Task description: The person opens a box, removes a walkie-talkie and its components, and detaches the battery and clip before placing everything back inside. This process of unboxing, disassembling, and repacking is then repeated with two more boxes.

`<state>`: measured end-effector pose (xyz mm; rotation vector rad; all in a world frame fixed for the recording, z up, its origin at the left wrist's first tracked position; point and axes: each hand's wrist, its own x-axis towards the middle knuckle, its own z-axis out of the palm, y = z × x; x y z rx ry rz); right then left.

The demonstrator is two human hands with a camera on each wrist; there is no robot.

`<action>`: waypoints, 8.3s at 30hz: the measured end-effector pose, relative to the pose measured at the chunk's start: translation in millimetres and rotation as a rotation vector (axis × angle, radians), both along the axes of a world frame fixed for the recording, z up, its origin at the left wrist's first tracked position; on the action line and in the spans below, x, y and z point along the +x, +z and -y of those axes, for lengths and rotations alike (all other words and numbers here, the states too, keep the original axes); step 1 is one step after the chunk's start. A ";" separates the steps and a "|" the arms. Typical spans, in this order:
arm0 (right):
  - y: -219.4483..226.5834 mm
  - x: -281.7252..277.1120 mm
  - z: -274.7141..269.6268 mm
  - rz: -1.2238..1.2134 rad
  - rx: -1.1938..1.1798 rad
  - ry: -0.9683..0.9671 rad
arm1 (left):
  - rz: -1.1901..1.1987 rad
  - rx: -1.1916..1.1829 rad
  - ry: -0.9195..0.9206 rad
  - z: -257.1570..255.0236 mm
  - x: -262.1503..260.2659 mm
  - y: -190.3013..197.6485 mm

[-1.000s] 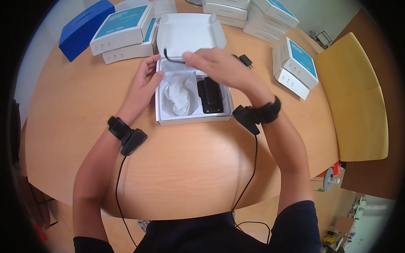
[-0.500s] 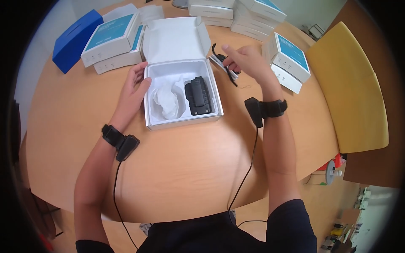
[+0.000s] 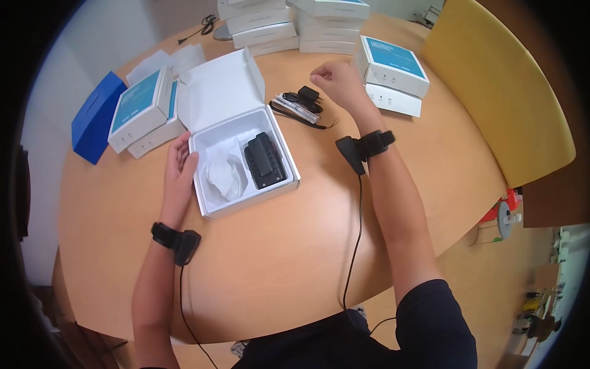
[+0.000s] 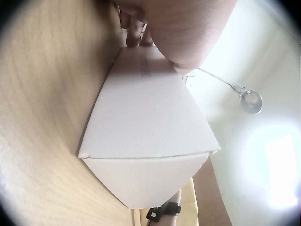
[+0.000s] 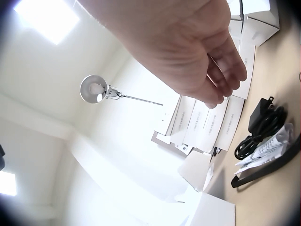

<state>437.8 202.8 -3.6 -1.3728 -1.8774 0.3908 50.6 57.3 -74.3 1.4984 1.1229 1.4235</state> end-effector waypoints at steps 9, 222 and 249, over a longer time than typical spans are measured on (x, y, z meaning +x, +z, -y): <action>-11.4 -4.9 2.6 0.087 -0.166 -0.017 | -0.013 -0.056 -0.017 4.0 1.2 8.0; -7.8 -45.3 24.7 0.132 0.014 -0.077 | -0.055 -0.008 0.018 3.4 -1.1 3.2; 54.3 -107.2 104.5 0.301 -0.196 0.384 | -0.077 0.013 0.026 2.9 -0.5 2.6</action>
